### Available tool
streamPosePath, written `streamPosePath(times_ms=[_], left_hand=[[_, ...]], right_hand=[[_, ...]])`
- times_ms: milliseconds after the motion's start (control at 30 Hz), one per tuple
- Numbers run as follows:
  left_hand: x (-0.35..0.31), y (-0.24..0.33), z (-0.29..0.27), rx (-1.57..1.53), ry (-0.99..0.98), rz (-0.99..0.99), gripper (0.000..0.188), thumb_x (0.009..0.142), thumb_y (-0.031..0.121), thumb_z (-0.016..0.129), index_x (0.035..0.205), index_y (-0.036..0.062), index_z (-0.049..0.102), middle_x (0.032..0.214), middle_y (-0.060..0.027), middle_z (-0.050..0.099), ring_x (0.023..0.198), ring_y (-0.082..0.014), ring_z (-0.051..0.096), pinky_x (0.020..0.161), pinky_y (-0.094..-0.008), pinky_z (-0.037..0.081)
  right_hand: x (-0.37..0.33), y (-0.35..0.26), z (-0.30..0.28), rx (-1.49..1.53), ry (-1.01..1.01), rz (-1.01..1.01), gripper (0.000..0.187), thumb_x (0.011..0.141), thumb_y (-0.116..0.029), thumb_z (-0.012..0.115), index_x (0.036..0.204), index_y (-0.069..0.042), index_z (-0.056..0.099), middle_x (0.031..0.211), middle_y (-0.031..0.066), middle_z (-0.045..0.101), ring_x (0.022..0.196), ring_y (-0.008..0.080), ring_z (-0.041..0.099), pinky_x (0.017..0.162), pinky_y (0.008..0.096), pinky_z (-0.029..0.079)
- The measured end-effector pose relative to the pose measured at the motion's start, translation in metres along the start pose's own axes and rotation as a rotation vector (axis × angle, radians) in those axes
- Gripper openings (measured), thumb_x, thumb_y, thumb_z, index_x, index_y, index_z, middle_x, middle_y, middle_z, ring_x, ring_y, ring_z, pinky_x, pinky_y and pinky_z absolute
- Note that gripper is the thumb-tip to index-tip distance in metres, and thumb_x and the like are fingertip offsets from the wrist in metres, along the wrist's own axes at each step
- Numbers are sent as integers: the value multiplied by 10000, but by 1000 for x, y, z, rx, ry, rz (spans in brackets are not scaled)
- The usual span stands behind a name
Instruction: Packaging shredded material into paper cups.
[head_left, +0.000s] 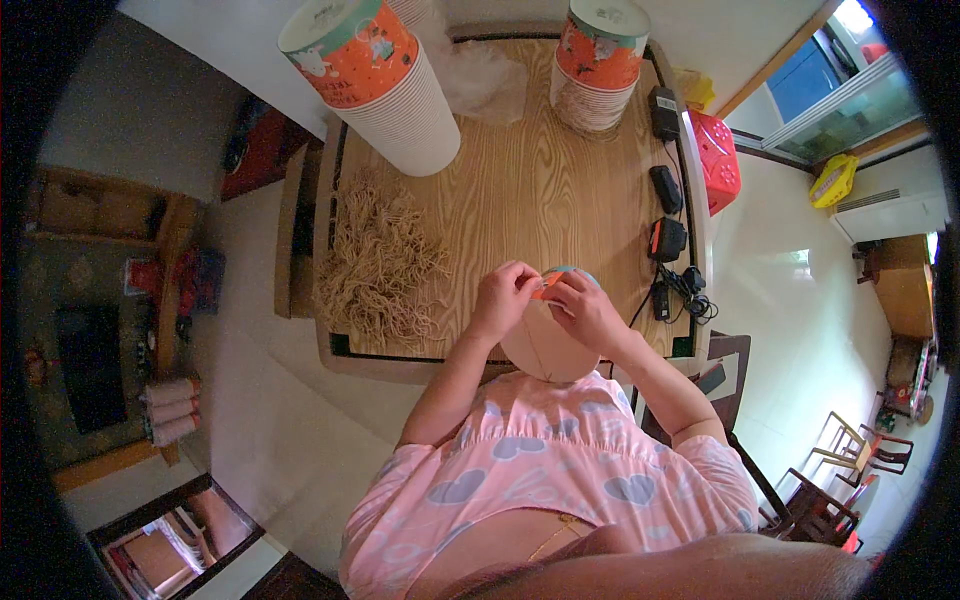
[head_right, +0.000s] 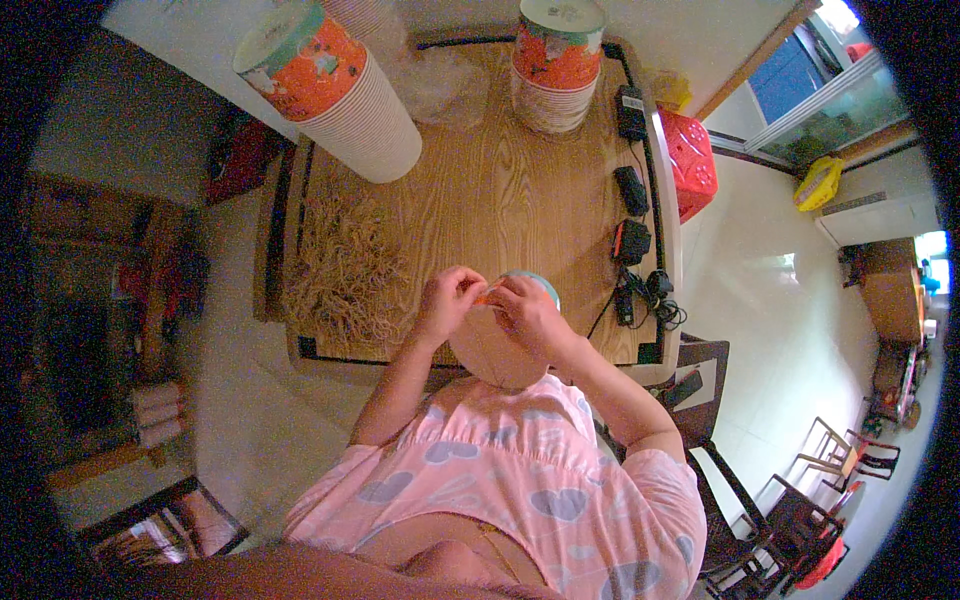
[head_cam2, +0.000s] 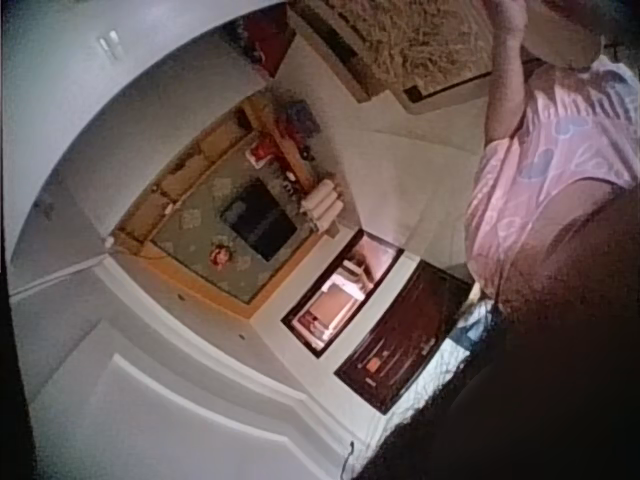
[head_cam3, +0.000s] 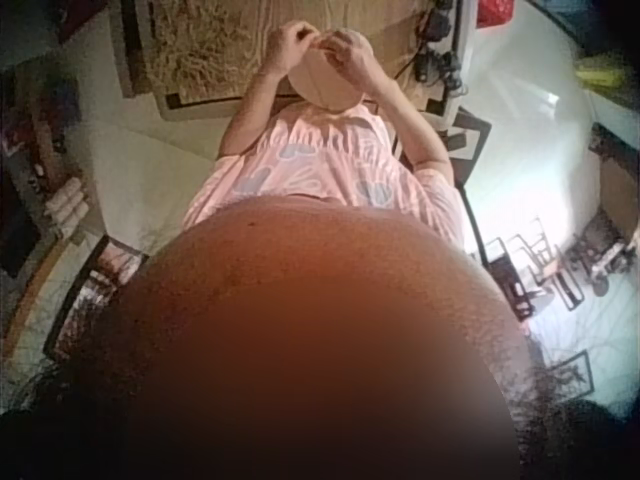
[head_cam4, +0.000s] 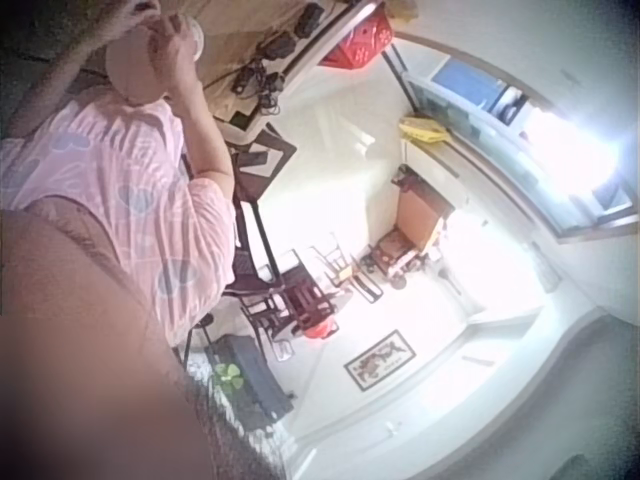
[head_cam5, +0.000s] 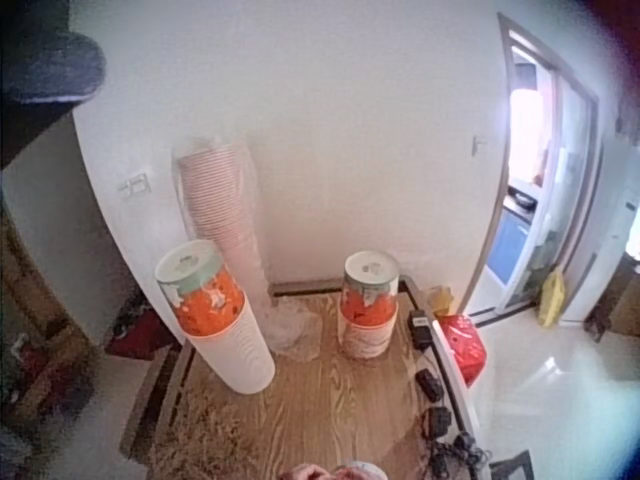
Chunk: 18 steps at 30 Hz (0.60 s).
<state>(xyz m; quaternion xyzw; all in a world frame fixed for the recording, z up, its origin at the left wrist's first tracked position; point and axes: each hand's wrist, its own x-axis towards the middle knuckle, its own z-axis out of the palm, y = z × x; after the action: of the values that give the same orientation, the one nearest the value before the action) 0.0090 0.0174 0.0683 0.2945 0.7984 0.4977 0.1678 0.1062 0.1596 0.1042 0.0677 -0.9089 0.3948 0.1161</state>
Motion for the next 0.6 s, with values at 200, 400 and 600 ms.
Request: streamPosePath(times_ms=[200, 400, 600], left_hand=[[9, 31, -25, -596, -36, -220, 126, 802, 46, 586, 923, 26, 558, 737, -8, 570, 686, -83, 560, 618, -221, 463], [1, 78, -34, -761, -282, -124, 271, 811, 16, 550, 1070, 35, 471, 763, -6, 530, 675, -75, 528, 632, -200, 452], [-5, 77, -42, -515, -152, -44, 316, 787, -35, 539, 1089, 39, 482, 781, -5, 523, 687, -52, 513, 627, -184, 429]], right_hand=[[3, 1, -10, 113, 93, 384, 340, 711, 7, 521, 1044, -59, 501, 971, 174, 529, 869, 355, 533, 759, 402, 451], [4, -1, 0, 73, 107, 220, 321, 690, -28, 601, 1001, -69, 535, 975, 134, 531, 894, 316, 528, 756, 373, 451], [20, -28, -12, 330, 324, 107, 148, 734, -10, 607, 874, -9, 557, 895, 111, 549, 813, 222, 544, 739, 294, 426]])
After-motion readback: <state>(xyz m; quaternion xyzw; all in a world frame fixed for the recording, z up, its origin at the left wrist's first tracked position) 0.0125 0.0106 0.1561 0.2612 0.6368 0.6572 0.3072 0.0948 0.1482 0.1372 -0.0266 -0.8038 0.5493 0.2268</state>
